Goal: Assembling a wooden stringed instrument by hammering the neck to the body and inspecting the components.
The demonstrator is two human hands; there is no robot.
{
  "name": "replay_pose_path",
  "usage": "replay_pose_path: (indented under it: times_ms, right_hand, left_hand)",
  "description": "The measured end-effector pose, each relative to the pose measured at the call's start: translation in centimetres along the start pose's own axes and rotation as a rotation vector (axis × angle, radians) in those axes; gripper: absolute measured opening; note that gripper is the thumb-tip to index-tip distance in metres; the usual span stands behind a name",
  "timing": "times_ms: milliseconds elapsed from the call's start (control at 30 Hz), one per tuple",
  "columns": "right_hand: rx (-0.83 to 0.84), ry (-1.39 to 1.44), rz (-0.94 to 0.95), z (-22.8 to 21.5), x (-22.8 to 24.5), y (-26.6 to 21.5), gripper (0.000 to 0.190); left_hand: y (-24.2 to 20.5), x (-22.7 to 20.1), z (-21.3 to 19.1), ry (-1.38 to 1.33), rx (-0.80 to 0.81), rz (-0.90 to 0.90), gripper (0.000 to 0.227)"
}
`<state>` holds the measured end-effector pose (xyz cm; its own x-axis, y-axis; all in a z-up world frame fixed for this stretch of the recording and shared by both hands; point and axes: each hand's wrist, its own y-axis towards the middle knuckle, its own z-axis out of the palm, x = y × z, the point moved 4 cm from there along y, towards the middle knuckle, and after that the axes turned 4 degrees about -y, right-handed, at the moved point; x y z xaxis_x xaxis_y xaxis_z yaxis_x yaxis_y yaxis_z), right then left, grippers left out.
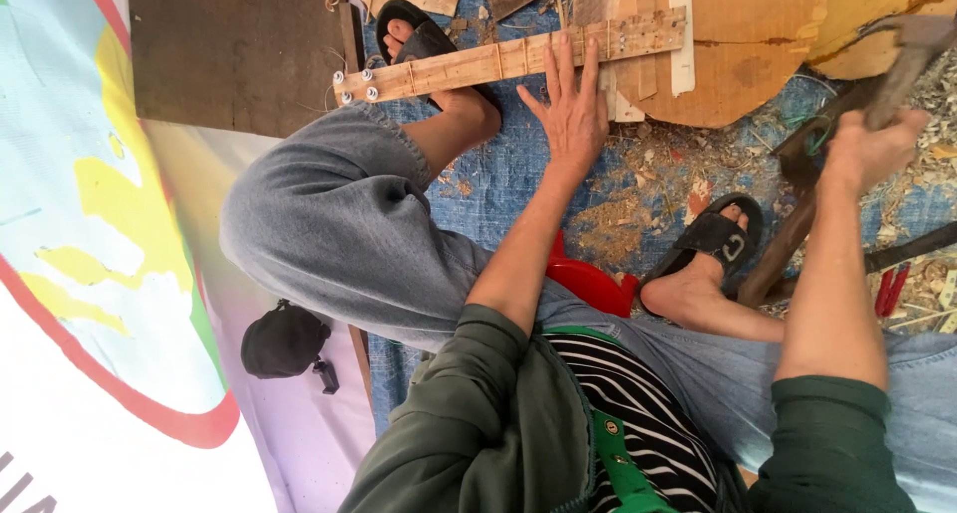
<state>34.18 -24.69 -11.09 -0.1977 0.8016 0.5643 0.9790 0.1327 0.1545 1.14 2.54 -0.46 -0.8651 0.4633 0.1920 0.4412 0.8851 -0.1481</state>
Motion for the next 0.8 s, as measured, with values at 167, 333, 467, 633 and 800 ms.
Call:
replay_pose_path:
  times_ms: [167,333,467,633,800]
  right_hand:
    - [-0.273,-0.080,-0.330,-1.4,4.0,1.4,0.033]
    - [-0.245,0.040,-0.531,-2.8,10.4,0.8,0.034]
    - [-0.049,0.198,-0.676,-3.7,15.2,-0.9,0.042]
    - [0.415,0.339,-0.614,-5.9,22.0,-4.9,0.024]
    - [1.127,0.734,-0.134,-5.4,25.2,-8.4,0.049]
  left_hand:
    - [-1.5,-0.1,1.5,-0.023,-0.003,0.034,0.077]
    - [-2.5,0.1,2.2,-0.028,-0.045,0.064,0.066]
    - [-2.3,0.5,4.6,-0.849,-0.460,-0.084,0.044]
    - [2.0,5.0,5.7,-2.096,-0.254,-0.925,0.088]
    - [6.6,7.0,8.5,-3.054,-0.061,-0.944,0.077]
